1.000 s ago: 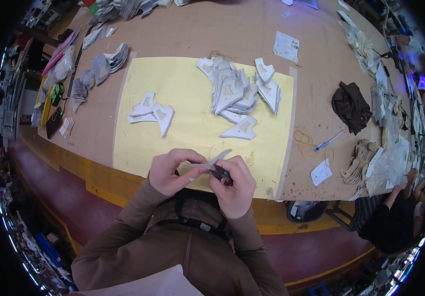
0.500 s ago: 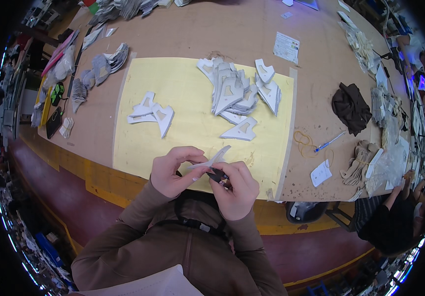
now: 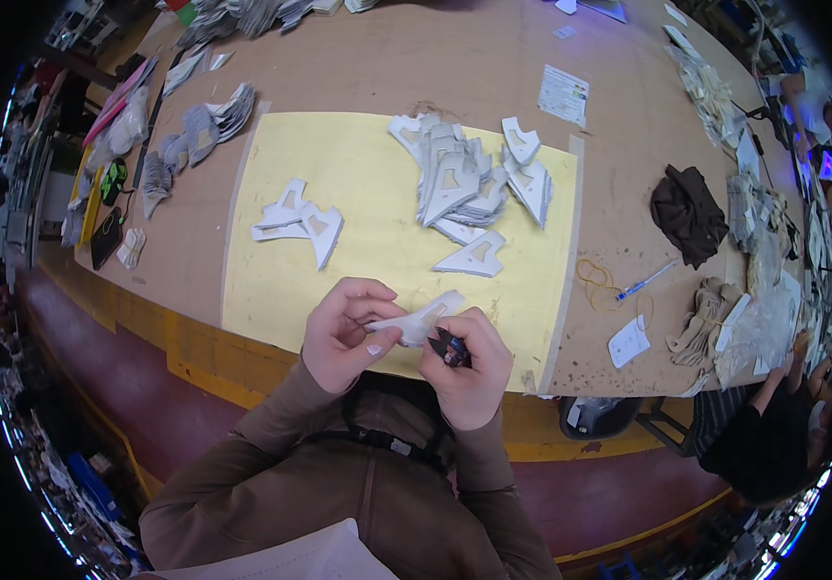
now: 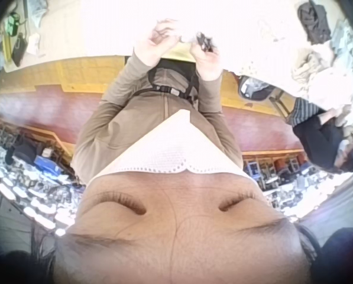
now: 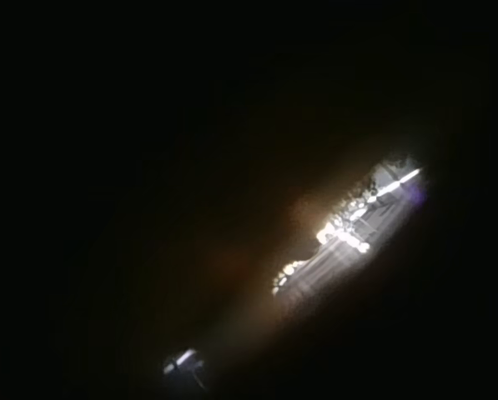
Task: The person uses a small blade to trim the edges of white foam pieces on a yellow work mat. They handle the pieces one at a time, rotate them to access different edges, and place trimmed pieces back on the table.
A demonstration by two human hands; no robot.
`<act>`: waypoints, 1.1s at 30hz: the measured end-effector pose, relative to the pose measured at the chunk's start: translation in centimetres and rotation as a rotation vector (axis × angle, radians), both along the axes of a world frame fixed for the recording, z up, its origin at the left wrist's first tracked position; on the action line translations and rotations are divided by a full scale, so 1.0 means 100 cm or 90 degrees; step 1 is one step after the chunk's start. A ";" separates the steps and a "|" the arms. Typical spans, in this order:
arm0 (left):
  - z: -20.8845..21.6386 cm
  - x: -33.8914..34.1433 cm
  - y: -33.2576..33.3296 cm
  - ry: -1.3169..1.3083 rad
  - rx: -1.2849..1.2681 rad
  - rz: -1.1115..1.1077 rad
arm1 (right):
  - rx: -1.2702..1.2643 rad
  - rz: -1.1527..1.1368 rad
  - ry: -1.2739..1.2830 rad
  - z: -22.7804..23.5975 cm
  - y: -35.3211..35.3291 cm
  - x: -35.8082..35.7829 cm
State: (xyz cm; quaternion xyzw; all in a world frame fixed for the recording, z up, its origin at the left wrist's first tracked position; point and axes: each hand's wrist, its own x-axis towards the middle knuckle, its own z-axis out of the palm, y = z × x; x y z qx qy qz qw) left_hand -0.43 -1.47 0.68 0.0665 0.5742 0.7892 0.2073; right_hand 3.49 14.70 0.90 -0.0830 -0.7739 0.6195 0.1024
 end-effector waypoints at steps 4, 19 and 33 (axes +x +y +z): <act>0.003 -0.006 -0.001 -0.059 0.036 0.024 | -0.108 -0.038 0.024 -0.001 0.003 0.004; 0.005 0.000 -0.001 0.257 -0.198 -0.029 | 0.129 -0.018 0.050 0.006 -0.002 0.001; -0.002 -0.003 0.001 -0.053 0.034 0.014 | -0.121 -0.053 0.123 0.001 0.000 0.009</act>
